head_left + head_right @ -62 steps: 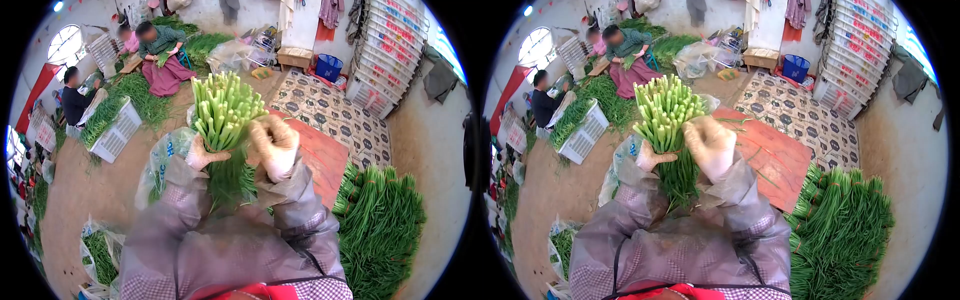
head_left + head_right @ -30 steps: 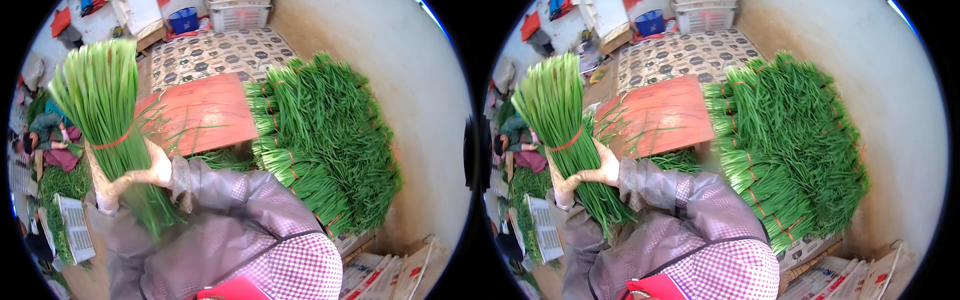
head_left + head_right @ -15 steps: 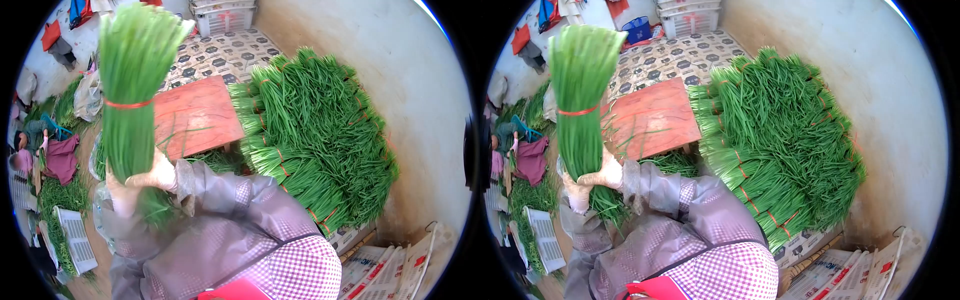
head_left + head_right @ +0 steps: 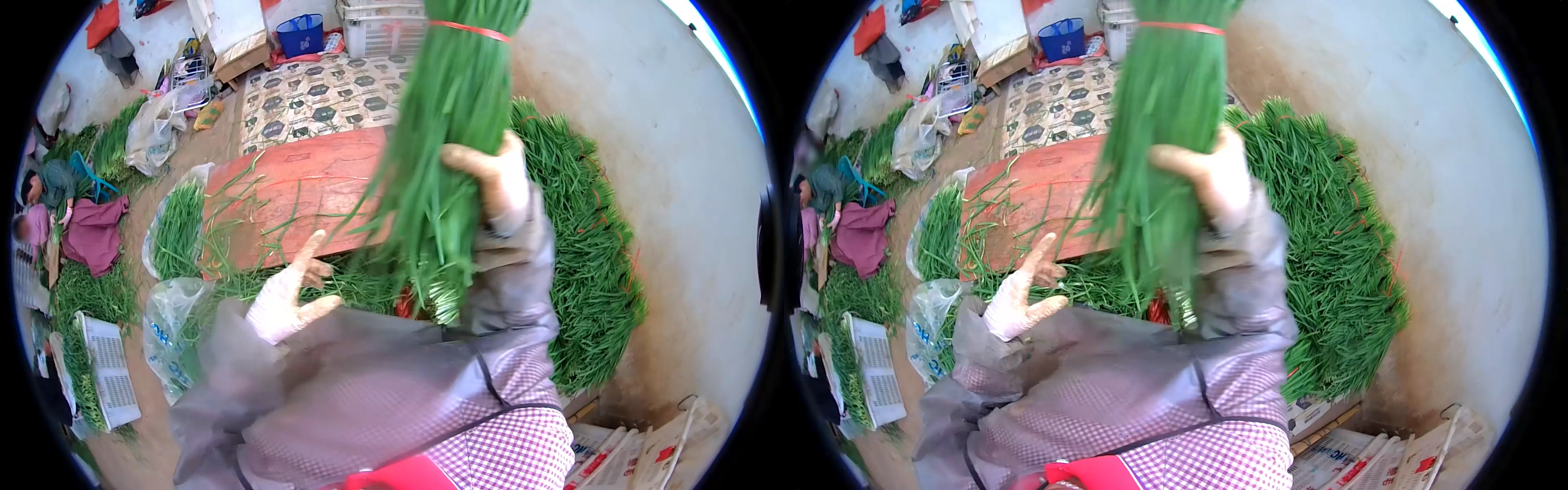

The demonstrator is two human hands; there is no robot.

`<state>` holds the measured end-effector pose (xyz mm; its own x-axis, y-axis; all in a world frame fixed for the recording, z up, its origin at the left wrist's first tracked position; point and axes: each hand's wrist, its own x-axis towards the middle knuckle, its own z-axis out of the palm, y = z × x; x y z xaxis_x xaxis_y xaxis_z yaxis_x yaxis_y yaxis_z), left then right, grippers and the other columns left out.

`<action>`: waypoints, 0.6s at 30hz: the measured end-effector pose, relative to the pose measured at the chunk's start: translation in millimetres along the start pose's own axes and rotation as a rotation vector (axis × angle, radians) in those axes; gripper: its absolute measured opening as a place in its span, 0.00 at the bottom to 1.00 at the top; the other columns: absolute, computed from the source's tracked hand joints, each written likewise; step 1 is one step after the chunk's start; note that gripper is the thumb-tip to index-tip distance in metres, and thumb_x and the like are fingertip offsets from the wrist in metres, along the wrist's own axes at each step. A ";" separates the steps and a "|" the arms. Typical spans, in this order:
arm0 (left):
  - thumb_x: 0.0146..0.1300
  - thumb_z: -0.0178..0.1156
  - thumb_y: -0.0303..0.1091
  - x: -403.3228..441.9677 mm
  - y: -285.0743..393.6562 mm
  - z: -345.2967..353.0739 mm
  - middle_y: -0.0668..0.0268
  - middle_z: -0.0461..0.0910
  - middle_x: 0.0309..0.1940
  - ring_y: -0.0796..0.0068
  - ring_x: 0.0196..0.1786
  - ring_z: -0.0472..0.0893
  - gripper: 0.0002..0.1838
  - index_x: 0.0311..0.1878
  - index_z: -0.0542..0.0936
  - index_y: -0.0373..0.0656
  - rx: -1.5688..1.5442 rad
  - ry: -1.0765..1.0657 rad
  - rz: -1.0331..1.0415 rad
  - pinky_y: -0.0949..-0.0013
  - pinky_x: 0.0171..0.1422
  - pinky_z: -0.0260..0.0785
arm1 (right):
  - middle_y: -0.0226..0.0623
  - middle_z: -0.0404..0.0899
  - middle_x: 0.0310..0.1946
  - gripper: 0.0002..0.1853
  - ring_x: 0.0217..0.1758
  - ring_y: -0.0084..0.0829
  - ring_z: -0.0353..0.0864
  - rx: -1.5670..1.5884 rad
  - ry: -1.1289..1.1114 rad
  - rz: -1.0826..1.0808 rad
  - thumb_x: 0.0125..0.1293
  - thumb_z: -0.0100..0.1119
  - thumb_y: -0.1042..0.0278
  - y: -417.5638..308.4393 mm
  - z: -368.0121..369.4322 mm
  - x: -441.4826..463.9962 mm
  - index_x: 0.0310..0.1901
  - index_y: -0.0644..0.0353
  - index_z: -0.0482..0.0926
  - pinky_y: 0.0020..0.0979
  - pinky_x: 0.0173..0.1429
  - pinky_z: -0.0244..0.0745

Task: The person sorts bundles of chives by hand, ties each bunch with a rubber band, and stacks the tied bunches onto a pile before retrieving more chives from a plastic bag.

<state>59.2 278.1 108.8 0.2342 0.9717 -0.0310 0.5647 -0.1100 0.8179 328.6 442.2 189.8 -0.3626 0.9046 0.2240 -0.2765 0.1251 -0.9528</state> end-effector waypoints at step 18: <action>0.64 0.61 0.47 -131.0 -142.9 -69.2 0.67 0.79 0.43 0.80 0.40 0.78 0.41 0.73 0.56 0.38 -0.344 0.634 -0.468 0.74 0.47 0.70 | 0.49 0.73 0.58 0.48 0.56 0.47 0.79 -1.681 0.201 0.868 0.59 0.61 0.61 328.0 -159.5 85.5 0.74 0.59 0.40 0.45 0.59 0.75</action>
<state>-107.0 181.0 35.7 -0.5069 0.8459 -0.1659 0.1977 0.3014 0.9328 348.8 625.5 -136.3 0.2225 0.9385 -0.2639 0.9738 -0.2270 0.0137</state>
